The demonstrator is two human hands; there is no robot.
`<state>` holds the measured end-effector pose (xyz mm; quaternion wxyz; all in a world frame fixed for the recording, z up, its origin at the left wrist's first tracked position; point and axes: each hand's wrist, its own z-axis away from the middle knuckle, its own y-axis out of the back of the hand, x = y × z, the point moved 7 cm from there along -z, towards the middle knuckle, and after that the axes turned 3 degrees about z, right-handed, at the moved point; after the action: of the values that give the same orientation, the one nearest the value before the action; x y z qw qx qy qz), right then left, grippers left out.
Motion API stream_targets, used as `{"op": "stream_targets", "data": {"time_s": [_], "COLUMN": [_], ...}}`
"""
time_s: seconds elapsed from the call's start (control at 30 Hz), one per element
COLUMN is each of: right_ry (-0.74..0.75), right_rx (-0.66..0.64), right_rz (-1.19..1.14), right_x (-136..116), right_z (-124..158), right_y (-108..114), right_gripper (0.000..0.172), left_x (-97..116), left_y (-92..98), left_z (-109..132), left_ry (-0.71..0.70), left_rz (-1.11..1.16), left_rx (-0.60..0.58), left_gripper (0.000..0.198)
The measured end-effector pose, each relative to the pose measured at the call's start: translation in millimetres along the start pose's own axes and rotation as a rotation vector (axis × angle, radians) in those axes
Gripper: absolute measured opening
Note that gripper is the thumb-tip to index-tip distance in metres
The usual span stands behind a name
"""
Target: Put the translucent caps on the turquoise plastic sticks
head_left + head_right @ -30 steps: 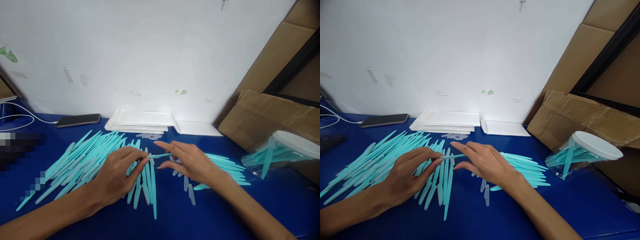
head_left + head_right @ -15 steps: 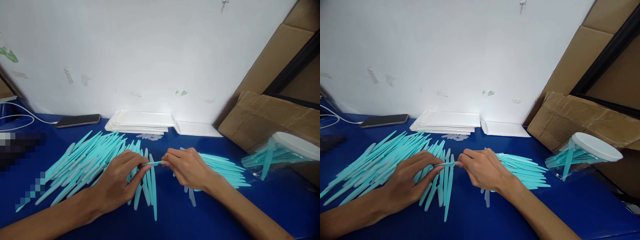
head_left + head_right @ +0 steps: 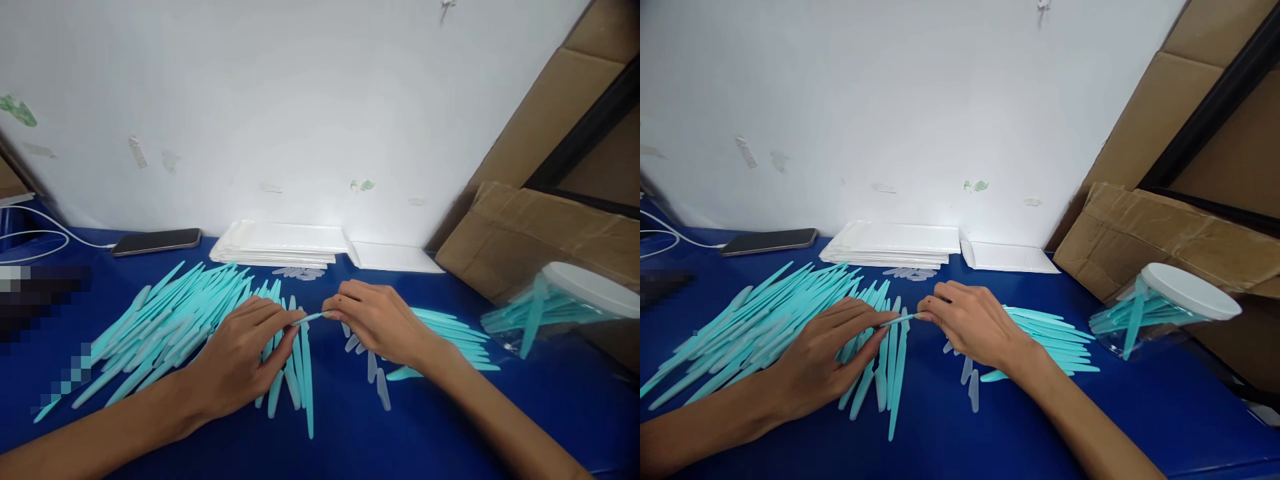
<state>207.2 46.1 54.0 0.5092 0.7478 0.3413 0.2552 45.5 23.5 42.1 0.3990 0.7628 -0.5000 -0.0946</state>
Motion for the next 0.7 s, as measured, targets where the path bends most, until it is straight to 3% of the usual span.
{"op": "stream_targets", "data": {"time_s": [0.13,0.23,0.37,0.53,0.7], "right_ry": [-0.060,-0.146,-0.194,-0.188,-0.184], "right_rx": [0.009,0.029,0.033,0.062,0.064], "right_rz": [0.023,-0.002,-0.029,-0.100,-0.054], "right_x": [9.7,20.1,24.4,18.6,19.7], "right_z": [1.8,4.5,6.9,7.3,8.8], "right_y": [-0.8,0.0,1.6,8.7,9.6], "right_gripper": [0.029,0.029,0.033,0.043,0.055], "left_x": [-2.3,-4.2,4.5,16.4,24.3], "left_y": [2.8,2.0,-4.6,-13.2,-10.9], "left_z": [-0.5,0.5,4.1,8.5,7.7], "left_ry": [0.046,0.073,-0.042,-0.128,-0.186], "left_rz": [-0.043,-0.028,0.057,0.036,-0.016], "left_rx": [0.000,-0.035,-0.124,-0.252,-0.222], "left_gripper": [0.047,0.043,0.027,0.029,0.027]}}
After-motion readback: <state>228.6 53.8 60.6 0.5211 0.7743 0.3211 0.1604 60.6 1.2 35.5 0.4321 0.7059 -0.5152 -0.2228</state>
